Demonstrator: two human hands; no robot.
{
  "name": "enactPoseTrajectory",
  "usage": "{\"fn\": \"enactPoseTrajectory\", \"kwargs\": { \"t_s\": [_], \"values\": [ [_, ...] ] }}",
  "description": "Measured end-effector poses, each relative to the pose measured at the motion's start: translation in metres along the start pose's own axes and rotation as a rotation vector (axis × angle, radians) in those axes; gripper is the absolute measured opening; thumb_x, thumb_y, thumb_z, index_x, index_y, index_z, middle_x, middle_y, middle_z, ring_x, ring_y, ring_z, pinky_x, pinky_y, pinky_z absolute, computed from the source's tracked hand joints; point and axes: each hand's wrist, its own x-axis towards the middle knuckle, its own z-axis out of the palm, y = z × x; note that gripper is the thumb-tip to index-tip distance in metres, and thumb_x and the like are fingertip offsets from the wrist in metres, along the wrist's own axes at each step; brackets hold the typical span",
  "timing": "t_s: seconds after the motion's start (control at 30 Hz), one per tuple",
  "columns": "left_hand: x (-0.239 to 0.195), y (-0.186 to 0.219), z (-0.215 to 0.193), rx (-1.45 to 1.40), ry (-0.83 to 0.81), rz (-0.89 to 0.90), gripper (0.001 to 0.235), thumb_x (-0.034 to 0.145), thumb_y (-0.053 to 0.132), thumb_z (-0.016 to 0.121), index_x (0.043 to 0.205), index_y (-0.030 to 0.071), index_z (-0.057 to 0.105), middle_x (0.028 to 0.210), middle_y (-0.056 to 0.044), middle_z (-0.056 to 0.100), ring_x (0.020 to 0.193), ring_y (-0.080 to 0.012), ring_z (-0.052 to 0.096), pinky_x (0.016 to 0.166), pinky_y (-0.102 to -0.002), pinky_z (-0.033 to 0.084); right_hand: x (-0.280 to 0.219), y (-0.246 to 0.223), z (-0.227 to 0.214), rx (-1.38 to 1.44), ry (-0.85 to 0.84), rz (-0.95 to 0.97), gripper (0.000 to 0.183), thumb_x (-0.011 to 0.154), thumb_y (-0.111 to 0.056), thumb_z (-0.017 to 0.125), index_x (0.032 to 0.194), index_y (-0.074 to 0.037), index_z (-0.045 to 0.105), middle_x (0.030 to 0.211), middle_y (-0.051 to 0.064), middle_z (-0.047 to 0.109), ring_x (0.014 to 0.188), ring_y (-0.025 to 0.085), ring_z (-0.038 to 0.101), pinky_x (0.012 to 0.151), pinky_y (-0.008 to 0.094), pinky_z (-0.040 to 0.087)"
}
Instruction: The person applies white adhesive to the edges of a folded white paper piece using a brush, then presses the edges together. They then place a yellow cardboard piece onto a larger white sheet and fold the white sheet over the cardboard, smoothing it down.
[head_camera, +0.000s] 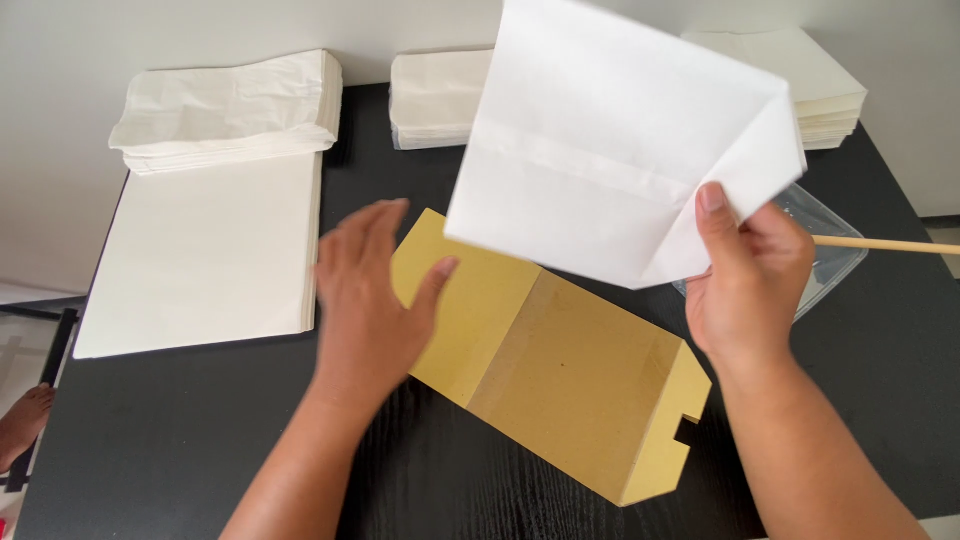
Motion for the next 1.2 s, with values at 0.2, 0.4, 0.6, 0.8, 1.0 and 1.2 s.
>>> {"fn": "enactPoseTrajectory", "kwargs": {
  "t_s": [0.2,0.4,0.6,0.8,1.0,1.2],
  "values": [
    [-0.025,0.026,0.011,-1.774,-0.439,0.072,0.086,0.104,0.066,0.018,0.153,0.0,0.043,0.156,-0.017,0.05,0.148,-0.0304,0.047,0.125,-0.047,0.04,-0.018,-0.003,0.027,-0.702,-0.506,-1.227,0.043,0.108,-0.029,0.041,0.098,-0.01,0.079,0.115,0.018,0.072,0.111,0.042,0.068,0.099,0.055,0.051],
    [-0.021,0.033,0.012,-1.819,-0.292,-0.148,0.043,0.1,0.016,0.068,0.139,0.002,0.057,0.135,-0.012,0.067,0.126,-0.0278,0.065,0.105,-0.043,0.059,-0.023,-0.002,0.04,-0.847,-0.506,-1.371,0.033,0.106,-0.009,0.055,0.101,-0.025,0.083,0.115,0.004,0.075,0.112,0.029,0.063,0.099,0.043,0.039],
    [-0.006,0.013,0.011,-1.807,-0.19,-0.443,0.052,0.093,0.017,0.068,0.142,0.003,0.057,0.14,-0.012,0.064,0.134,-0.0293,0.061,0.106,-0.041,0.057,-0.006,0.002,0.015,-1.233,-0.408,-0.789,0.064,0.081,-0.025,0.059,0.143,-0.013,0.069,0.165,0.015,0.047,0.154,0.038,0.031,0.117,0.057,0.019],
    [-0.005,0.012,0.011,-1.749,-0.317,-0.336,0.052,0.095,0.018,0.066,0.142,0.001,0.054,0.142,-0.014,0.063,0.134,-0.032,0.061,0.108,-0.046,0.057,-0.018,-0.008,0.03,-0.249,-0.484,0.065,0.076,0.093,-0.037,0.055,0.157,0.002,0.038,0.139,0.017,0.057,0.105,0.03,0.068,0.089,0.043,0.063],
    [0.004,0.003,0.023,-1.525,-0.091,-0.328,0.038,0.097,0.022,0.068,0.132,0.009,0.064,0.12,0.0,0.073,0.104,-0.0105,0.066,0.081,-0.031,0.057,-0.013,0.0,0.022,-0.237,-0.316,0.259,0.038,0.089,-0.01,0.071,0.124,0.003,0.064,0.106,0.02,0.074,0.082,0.031,0.073,0.057,0.036,0.067],
    [0.004,-0.001,0.012,-1.286,0.13,-0.597,0.025,0.09,0.037,0.075,0.078,0.018,0.065,0.067,-0.001,0.066,0.067,-0.0093,0.062,0.075,-0.028,0.056,-0.019,0.009,0.01,-0.526,-0.172,-0.389,0.023,0.109,-0.015,0.067,0.119,0.006,0.063,0.11,0.011,0.067,0.106,0.017,0.062,0.091,0.032,0.052]
  ]
}}
